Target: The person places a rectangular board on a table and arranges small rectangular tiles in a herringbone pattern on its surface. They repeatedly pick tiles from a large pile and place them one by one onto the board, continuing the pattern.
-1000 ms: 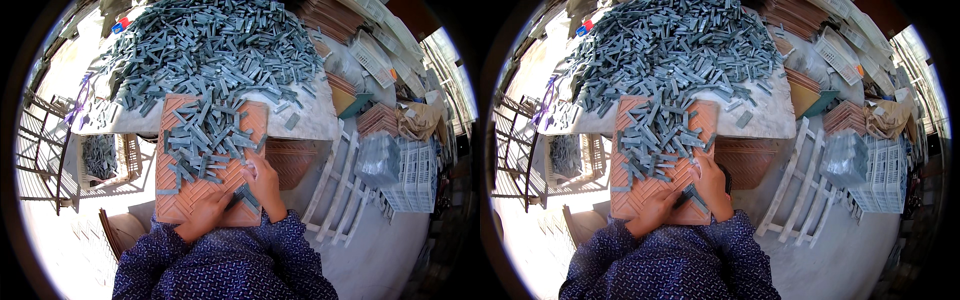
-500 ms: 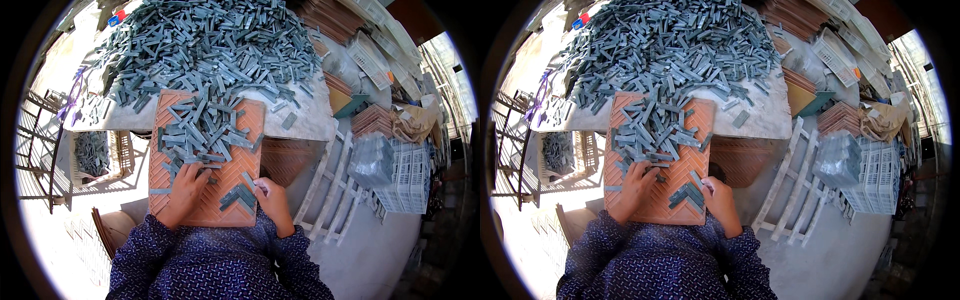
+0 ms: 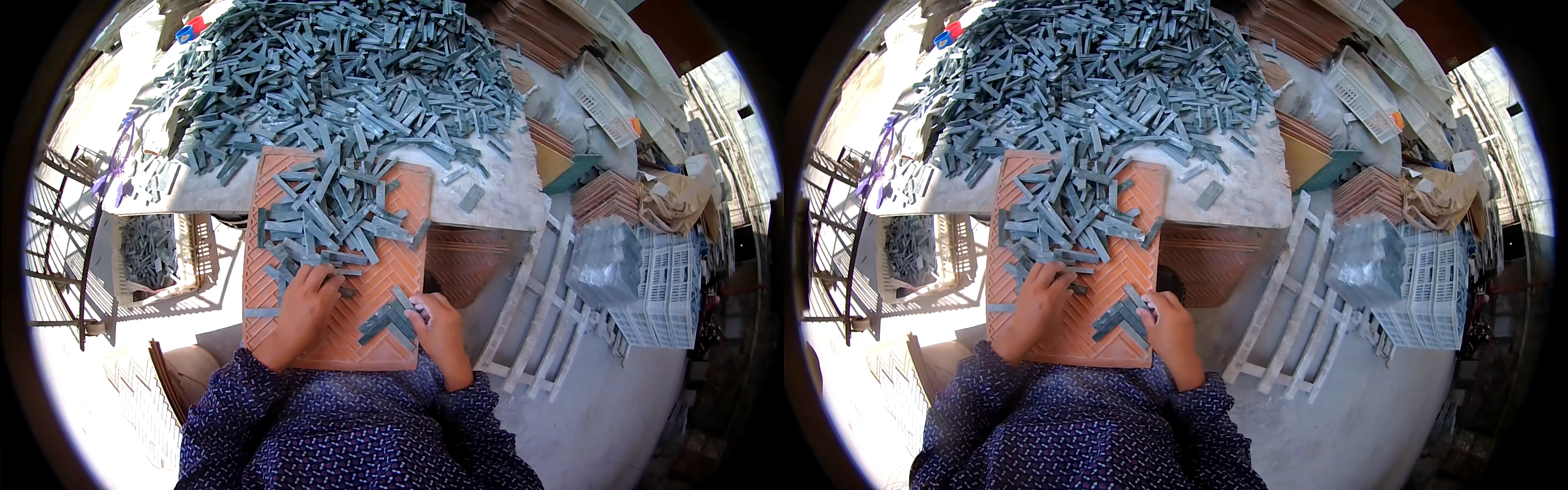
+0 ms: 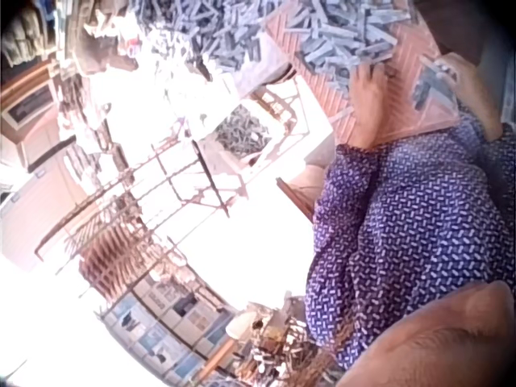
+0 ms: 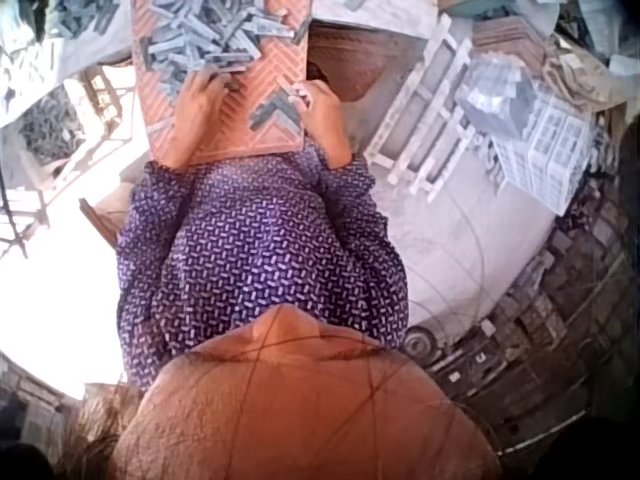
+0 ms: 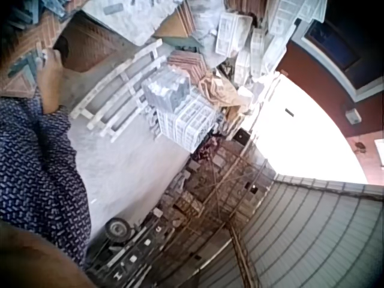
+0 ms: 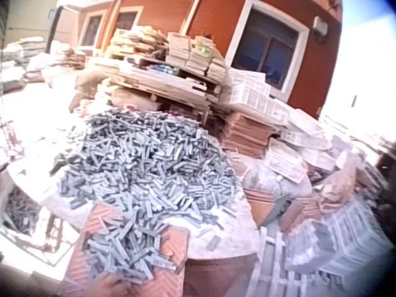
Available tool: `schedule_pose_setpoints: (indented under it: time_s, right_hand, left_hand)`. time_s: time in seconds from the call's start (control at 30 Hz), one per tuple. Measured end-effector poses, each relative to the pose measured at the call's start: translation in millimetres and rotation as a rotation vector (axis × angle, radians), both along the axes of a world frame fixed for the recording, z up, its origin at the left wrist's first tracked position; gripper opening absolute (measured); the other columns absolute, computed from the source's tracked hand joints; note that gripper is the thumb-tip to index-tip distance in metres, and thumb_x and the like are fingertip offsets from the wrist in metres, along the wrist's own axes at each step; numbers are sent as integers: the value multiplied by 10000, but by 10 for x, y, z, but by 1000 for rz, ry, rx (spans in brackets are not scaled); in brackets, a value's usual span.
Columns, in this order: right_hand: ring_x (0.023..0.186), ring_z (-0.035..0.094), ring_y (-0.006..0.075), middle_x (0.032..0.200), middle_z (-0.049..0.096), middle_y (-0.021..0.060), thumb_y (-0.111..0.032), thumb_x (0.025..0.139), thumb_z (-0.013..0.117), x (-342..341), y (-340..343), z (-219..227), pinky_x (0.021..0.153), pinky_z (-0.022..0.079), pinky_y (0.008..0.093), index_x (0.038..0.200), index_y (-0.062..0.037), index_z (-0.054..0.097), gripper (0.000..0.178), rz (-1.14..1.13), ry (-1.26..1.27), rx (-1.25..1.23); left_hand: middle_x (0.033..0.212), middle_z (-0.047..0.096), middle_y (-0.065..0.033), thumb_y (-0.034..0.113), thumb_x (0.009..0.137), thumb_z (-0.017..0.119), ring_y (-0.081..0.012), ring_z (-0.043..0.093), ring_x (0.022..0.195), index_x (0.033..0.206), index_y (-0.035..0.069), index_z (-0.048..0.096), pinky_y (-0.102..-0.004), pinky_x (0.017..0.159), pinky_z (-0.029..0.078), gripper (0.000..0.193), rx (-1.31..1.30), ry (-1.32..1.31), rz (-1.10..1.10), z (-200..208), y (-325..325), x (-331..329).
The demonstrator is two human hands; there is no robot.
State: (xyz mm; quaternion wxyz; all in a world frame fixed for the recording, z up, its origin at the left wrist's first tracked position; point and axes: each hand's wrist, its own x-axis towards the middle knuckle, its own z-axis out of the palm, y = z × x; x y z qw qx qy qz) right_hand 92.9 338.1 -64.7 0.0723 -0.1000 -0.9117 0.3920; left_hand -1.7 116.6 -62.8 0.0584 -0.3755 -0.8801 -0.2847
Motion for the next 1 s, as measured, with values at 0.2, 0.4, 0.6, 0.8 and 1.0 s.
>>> schedule_pose_setpoints:
  time_s: [0.2,0.4,0.6,0.8,1.0]
  right_hand:
    - [703,649,254,802,626,141,-59,735,703,-129,-29,-88,632,504,320,930,-24,646,206,21,48,42]
    - [690,650,238,777,636,122,-53,768,663,-222,-49,39,629,503,326,895,-9,633,137,37,-99,97]
    - [644,483,103,770,558,30,-148,849,611,-76,344,-15,571,394,243,943,19,581,194,57,-311,-1300]
    - [684,445,84,842,509,18,-157,884,545,-44,352,-99,596,353,220,1018,4,552,210,189,-348,-1654]
    - [671,448,82,845,546,27,-163,893,550,-111,325,-51,579,360,220,1012,-12,550,192,74,-376,-1306]
  left_hand:
    - [968,523,-108,16,701,575,-280,505,861,940,-7,607,-348,763,450,243,-25,32,18,-29,40,-31]
    - [967,524,-96,18,717,599,-272,506,853,922,6,611,-342,758,452,206,9,3,23,-41,5,-19]
    - [980,535,-102,30,726,621,-278,511,869,927,7,612,-345,772,452,203,47,-1,41,-16,23,5]
    - [1029,549,-116,44,749,626,-296,538,898,989,18,606,-373,775,467,243,128,-40,57,37,84,87]
    - [1055,560,-124,52,764,628,-298,555,931,997,26,611,-366,780,479,235,164,-88,42,-55,97,97]
